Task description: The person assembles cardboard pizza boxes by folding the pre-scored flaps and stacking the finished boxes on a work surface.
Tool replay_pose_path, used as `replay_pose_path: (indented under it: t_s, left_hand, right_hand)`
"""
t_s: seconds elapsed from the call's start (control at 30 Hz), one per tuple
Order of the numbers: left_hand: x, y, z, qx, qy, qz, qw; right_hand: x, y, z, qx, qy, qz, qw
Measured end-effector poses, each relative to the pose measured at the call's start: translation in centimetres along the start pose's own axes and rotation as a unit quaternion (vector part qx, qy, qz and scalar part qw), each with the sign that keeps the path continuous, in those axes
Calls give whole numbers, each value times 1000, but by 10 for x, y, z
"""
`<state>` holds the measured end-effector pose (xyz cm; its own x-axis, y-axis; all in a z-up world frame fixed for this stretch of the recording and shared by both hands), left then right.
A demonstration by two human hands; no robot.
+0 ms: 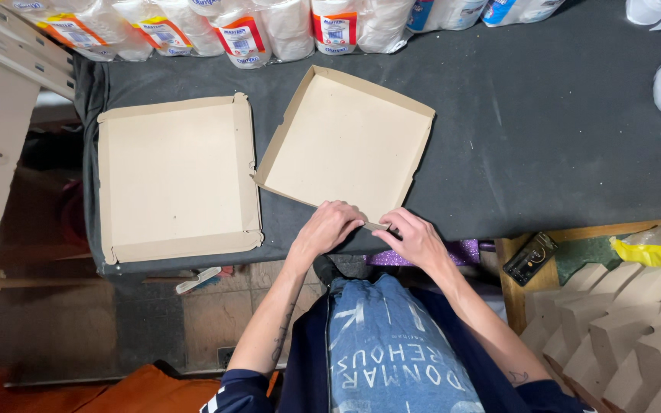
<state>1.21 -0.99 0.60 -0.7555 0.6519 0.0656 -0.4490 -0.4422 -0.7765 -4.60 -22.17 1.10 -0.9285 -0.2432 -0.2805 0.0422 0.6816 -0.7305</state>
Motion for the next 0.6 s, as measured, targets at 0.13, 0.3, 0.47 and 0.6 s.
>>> replay_pose_path:
  t_s: [0.13, 0.3, 0.47, 0.6]
  left_hand:
    - [4, -9, 4, 4, -6, 3, 1000]
    - [27, -27, -25, -155, -58, 18, 986]
    - [56, 0, -57, -231, -85, 34, 969]
    - [58, 21, -11, -128, -29, 3, 991]
  right_hand:
    - [-8, -8, -5, -12, 28, -59, 998]
    - [-5, -38, 17, -63, 94, -115, 987]
    - [-2, -46, 70, -8, 112, -8, 994]
    - [-14, -32, 51, 42, 72, 30, 996]
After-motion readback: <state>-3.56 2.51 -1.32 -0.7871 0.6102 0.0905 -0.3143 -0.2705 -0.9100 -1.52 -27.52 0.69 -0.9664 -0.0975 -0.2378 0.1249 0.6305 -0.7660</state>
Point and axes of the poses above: each hand's wrist, its own x-axis away from the middle knuckle, its own y-axis out of the palm, z = x × y, the point moved 2 cm from there along -x, towards the middle knuckle, and after that the axes turned 3 degrees about z, right-handed, at the moved point
